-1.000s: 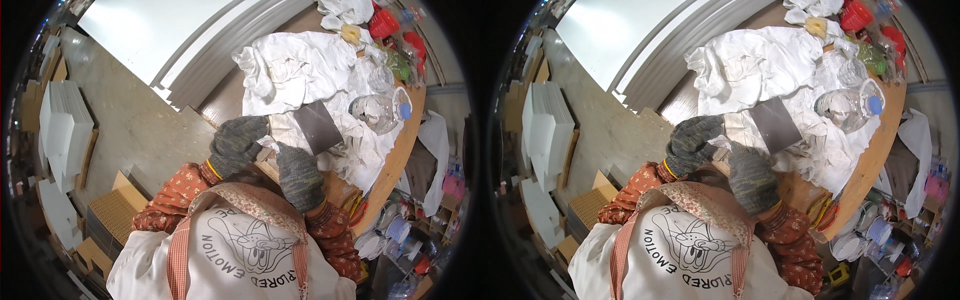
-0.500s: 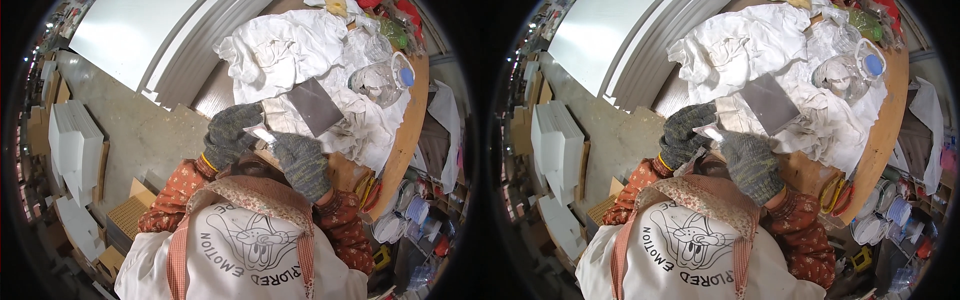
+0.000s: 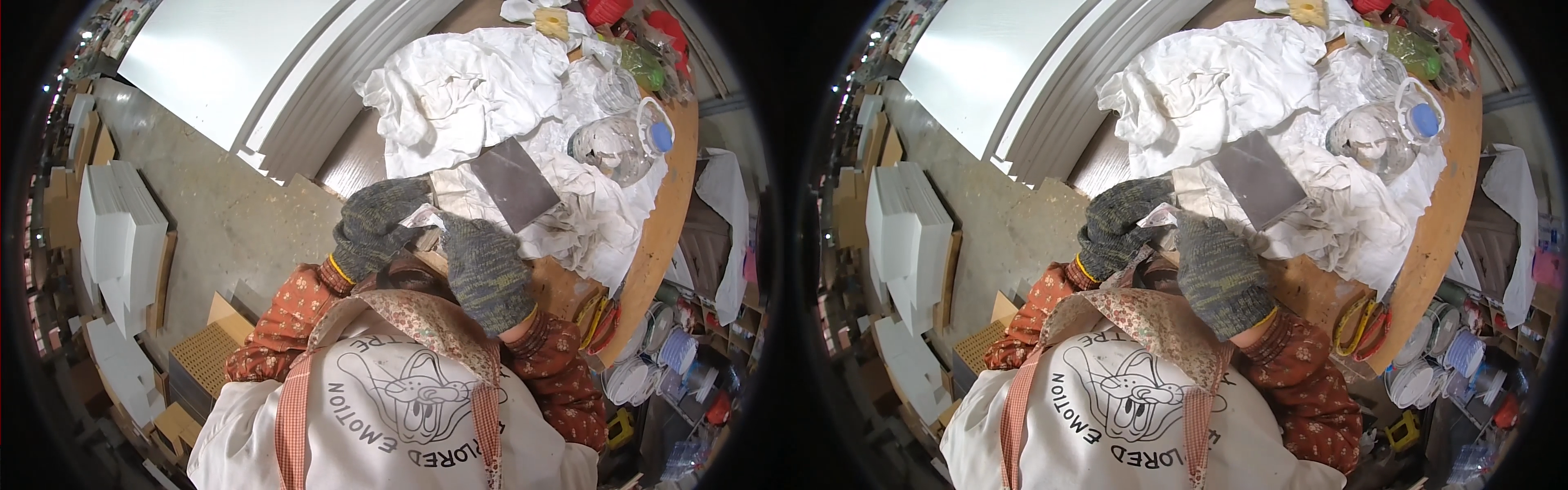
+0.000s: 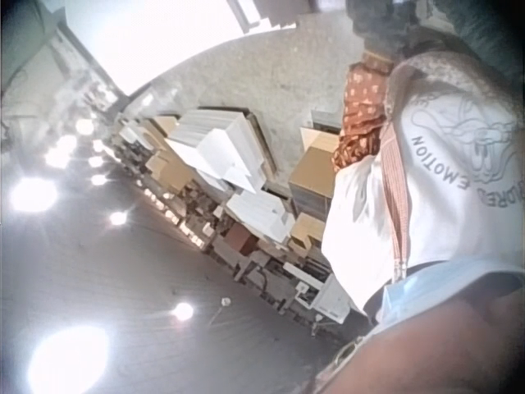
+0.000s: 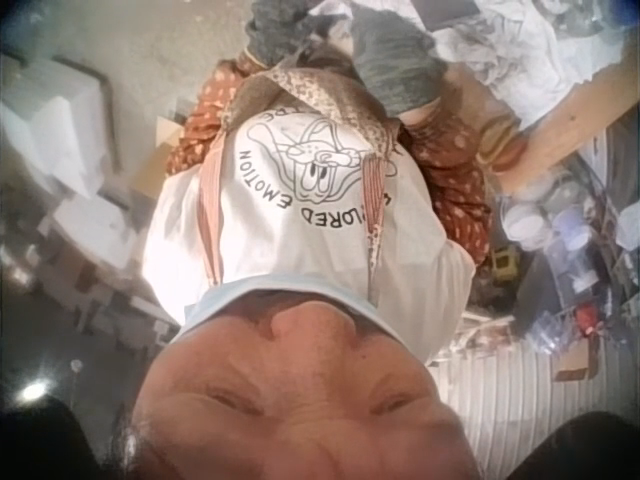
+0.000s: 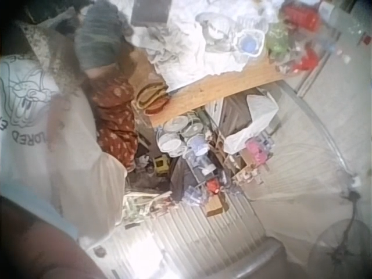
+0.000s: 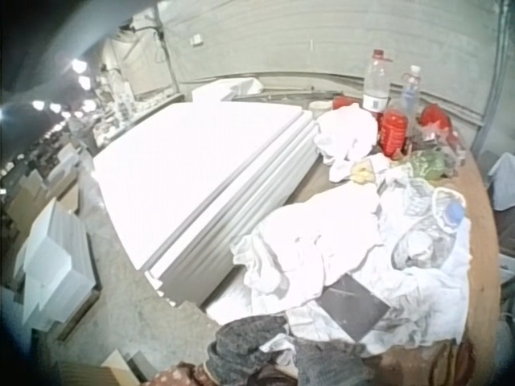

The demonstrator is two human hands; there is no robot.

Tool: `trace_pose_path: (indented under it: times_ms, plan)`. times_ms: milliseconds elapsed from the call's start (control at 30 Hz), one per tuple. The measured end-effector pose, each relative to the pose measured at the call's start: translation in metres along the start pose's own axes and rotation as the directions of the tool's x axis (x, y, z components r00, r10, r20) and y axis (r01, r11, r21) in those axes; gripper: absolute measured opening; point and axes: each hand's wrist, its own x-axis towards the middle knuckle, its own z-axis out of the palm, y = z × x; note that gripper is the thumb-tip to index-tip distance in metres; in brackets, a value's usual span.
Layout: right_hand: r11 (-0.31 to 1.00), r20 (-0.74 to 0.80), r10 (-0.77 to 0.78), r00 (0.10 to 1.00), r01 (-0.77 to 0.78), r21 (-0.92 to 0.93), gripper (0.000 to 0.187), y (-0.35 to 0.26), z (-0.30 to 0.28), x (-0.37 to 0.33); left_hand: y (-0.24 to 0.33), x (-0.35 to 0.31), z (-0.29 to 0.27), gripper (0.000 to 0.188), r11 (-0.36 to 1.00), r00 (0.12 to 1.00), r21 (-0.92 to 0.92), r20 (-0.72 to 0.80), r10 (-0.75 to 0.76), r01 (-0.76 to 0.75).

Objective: The person wipes a white panel with a cloth, applies a substance from a tube to the corner, and rubs the edges and surface with a sanding block and a cloth.

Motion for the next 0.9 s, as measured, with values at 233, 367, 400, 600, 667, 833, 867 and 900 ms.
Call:
trace_pose_path:
  times_ms: [233,367,400,600,667,833,867,900]
  plan:
    - [0.989,0.144,0.059,0.988,-0.077,0.127,0.039,-0.001,-0.004,-0.001,-0.005,-0.004,-0.001,0.034,0.996,1.0,-0.083,-0.005,-0.017,0.017]
    - [0.963,0.62,0.208,0.757,-0.27,0.005,0.039,0.001,-0.007,0.009,-0.004,-0.004,0.0,0.034,0.975,0.995,-0.198,-0.004,-0.1,0.097]
    - [0.962,0.62,0.212,0.756,-0.273,0.004,0.039,0.002,-0.001,0.01,-0.002,-0.001,-0.002,0.034,0.967,0.994,-0.229,0.004,-0.11,0.108]
    - [0.009,0.651,0.37,0.663,-0.703,0.711,0.037,0.009,-0.019,0.014,-0.007,-0.008,-0.003,0.033,0.977,0.992,-0.173,-0.013,-0.126,0.122]
    - [0.781,0.415,0.185,0.891,-0.39,0.488,0.036,0.01,-0.013,0.01,-0.008,-0.007,-0.002,0.033,0.987,0.995,-0.125,-0.008,-0.103,0.102]
    - [0.935,0.421,0.158,0.893,-0.273,0.228,0.037,0.005,-0.002,0.013,-0.003,0.0,-0.006,0.034,0.974,0.992,-0.191,-0.005,-0.127,0.123]
    - [0.937,0.446,0.17,0.879,-0.284,0.201,0.037,0.004,0.0,0.013,-0.004,-0.001,-0.006,0.034,0.974,0.992,-0.191,-0.005,-0.128,0.125]
    - [0.938,0.473,0.184,0.862,-0.297,0.176,0.037,0.004,0.003,0.014,-0.005,-0.002,-0.005,0.035,0.962,0.988,-0.228,0.002,-0.152,0.148]
